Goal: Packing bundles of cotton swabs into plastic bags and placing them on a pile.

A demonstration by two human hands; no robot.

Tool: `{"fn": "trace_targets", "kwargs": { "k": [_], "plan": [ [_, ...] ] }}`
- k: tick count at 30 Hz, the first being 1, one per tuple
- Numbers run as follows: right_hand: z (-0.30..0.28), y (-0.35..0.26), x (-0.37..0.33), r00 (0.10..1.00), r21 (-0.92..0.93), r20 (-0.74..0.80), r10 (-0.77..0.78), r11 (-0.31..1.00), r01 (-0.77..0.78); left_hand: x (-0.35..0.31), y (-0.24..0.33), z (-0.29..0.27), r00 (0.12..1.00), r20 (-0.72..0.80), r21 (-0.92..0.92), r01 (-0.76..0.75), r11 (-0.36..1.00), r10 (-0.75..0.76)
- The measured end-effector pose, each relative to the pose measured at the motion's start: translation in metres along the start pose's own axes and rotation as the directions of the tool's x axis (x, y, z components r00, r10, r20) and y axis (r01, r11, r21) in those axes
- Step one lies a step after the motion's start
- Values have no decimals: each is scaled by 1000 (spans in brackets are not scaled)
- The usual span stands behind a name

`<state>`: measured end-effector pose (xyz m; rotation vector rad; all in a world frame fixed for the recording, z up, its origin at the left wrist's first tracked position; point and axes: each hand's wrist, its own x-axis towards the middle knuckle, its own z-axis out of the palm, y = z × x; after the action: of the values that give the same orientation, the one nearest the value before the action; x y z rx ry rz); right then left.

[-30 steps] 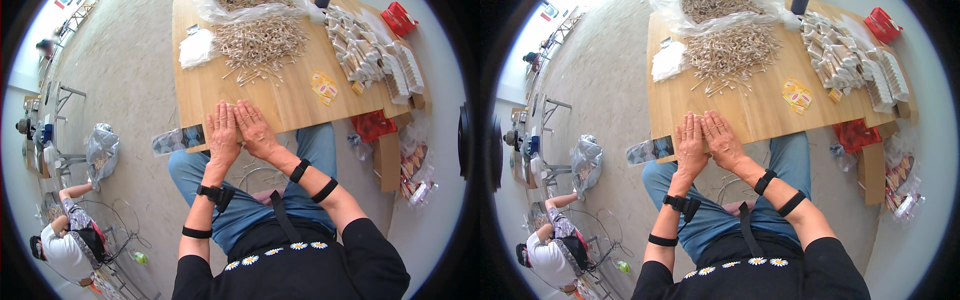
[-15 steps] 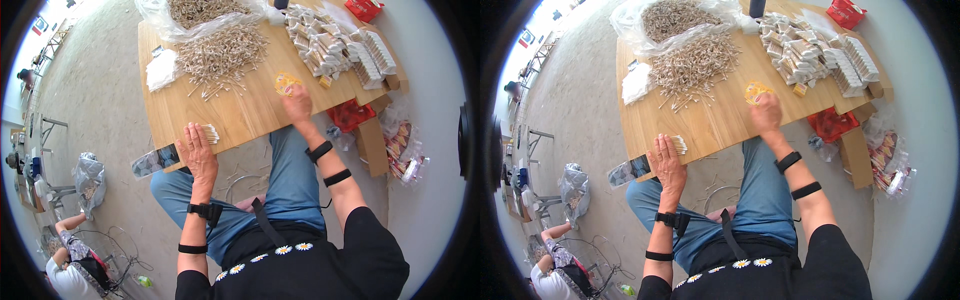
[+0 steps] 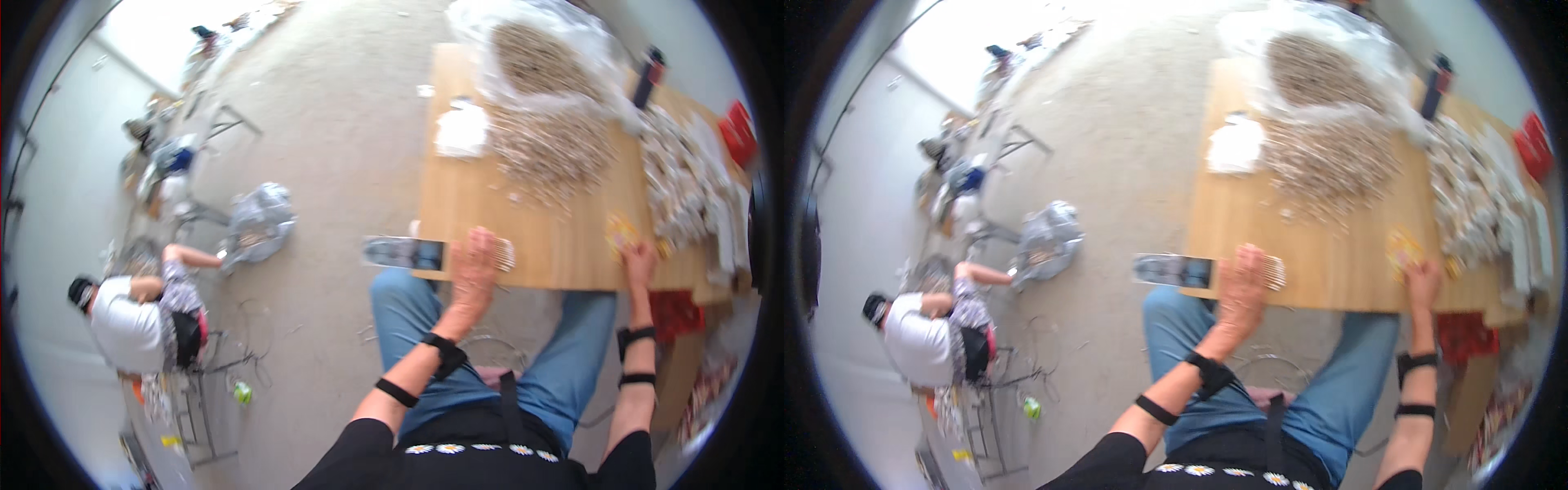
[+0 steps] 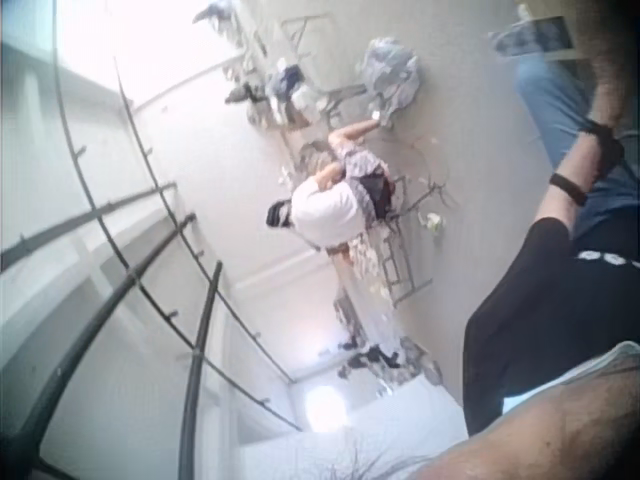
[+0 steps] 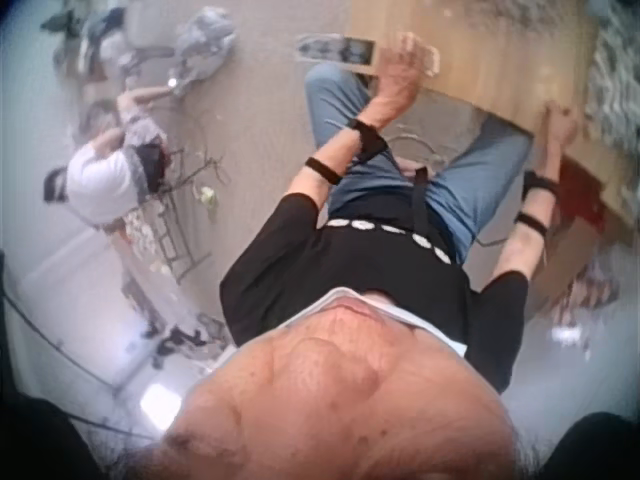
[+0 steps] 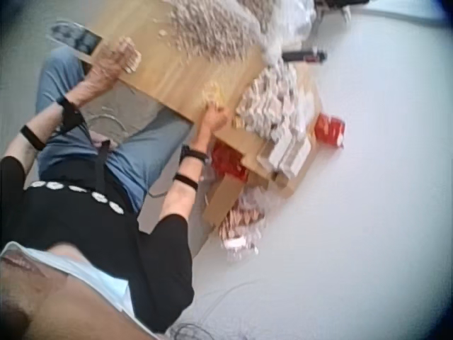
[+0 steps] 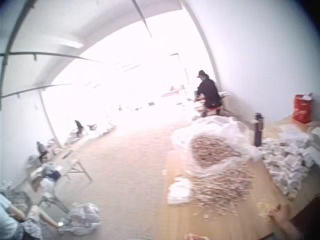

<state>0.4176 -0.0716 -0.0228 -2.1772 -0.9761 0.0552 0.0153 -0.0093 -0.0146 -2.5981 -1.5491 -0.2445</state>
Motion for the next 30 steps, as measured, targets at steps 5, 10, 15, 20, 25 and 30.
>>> {"fn": "trace_targets", "kwargs": {
  "k": [5, 10, 15, 20, 25, 30],
  "plan": [
    [-5, 25, 20, 999, -109, -34, -3, 994, -1, -3, 0, -2, 996, -82, -105, 20, 994, -29],
    [4, -12, 28, 995, 149, 65, -71, 987, 61, 3, -7, -5, 995, -88, -85, 39, 996, -46],
    [21, -96, -15, 914, 532, 365, -174, 845, -51, 5, -8, -59, 996, 84, -439, 70, 896, -37],
    [5, -218, -87, 590, 459, 615, -524, 845, 272, -1, -5, -83, 991, -119, -753, -47, 657, -65],
    [20, -240, -128, 493, 619, 590, -640, 750, 233, -9, 1, -72, 989, -72, -925, -18, 380, -129],
    [24, -243, -121, 529, 460, 737, -421, 886, 65, -25, -11, -71, 938, 220, -975, 223, -19, -269]
  ]
}}
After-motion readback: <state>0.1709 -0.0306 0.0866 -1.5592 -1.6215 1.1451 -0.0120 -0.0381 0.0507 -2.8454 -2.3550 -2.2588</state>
